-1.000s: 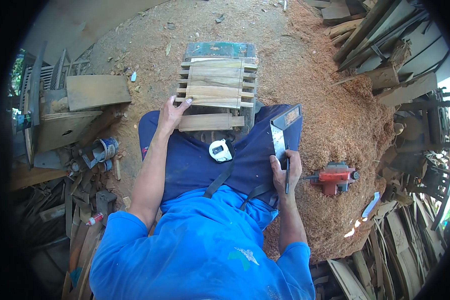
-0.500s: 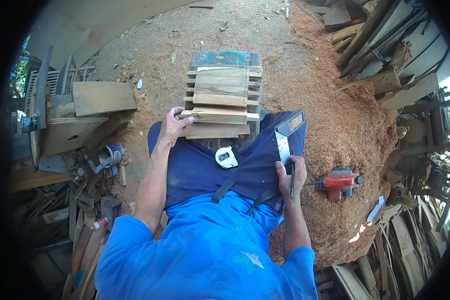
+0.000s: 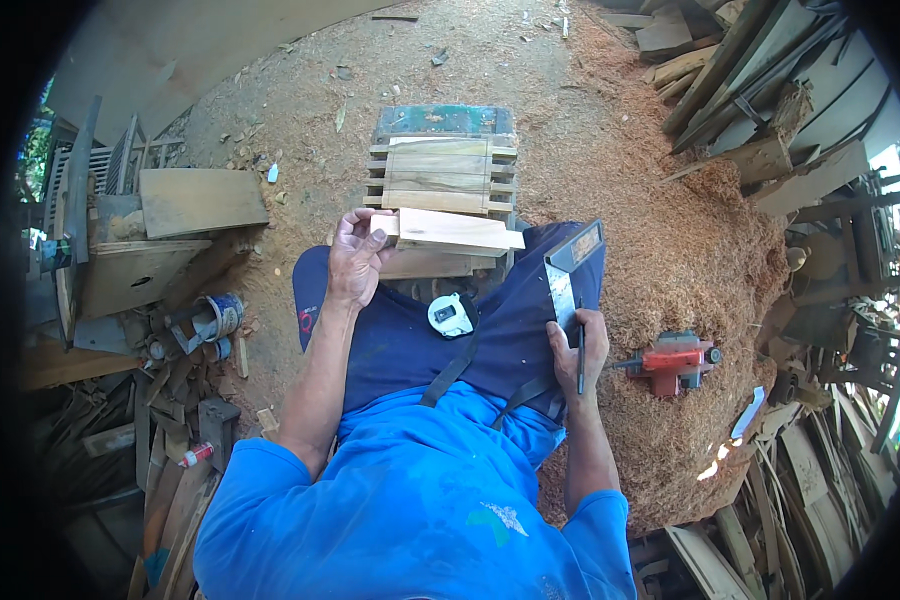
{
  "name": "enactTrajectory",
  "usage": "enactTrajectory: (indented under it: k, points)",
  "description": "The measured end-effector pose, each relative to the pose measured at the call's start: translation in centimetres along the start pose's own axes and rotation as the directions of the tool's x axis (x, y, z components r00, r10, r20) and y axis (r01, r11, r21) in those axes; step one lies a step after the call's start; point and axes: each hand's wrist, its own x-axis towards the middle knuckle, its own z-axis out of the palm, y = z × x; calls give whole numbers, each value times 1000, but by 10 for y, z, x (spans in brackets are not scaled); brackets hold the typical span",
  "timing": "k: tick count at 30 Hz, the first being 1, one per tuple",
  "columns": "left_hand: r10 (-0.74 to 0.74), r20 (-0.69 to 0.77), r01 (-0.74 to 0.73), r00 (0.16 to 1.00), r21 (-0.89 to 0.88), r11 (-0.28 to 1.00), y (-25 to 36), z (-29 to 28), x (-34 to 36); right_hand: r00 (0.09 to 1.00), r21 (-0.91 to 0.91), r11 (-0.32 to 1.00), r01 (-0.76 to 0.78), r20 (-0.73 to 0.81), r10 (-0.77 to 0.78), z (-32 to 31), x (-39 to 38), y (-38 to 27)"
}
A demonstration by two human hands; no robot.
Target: The person marks a piece of wood using a try square and a pencil while holding it against another piece of wood.
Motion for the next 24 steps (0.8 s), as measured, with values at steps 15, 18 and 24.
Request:
enactTrajectory:
  k: [15, 18, 24]
  points:
    - [-150, 317, 191, 936, -102, 976, 59, 23, 17, 999, 17, 1000, -7, -40, 8, 1, -4, -3]
    - [-358, 306, 378, 882, -6, 926, 51, 34, 5, 998, 18, 1000, 5, -55, -4, 0, -5, -2]
    - [-478, 321, 531, 817, -96, 842, 31, 44, -40, 996, 34, 999, 13, -84, -10, -2, -5, -3]
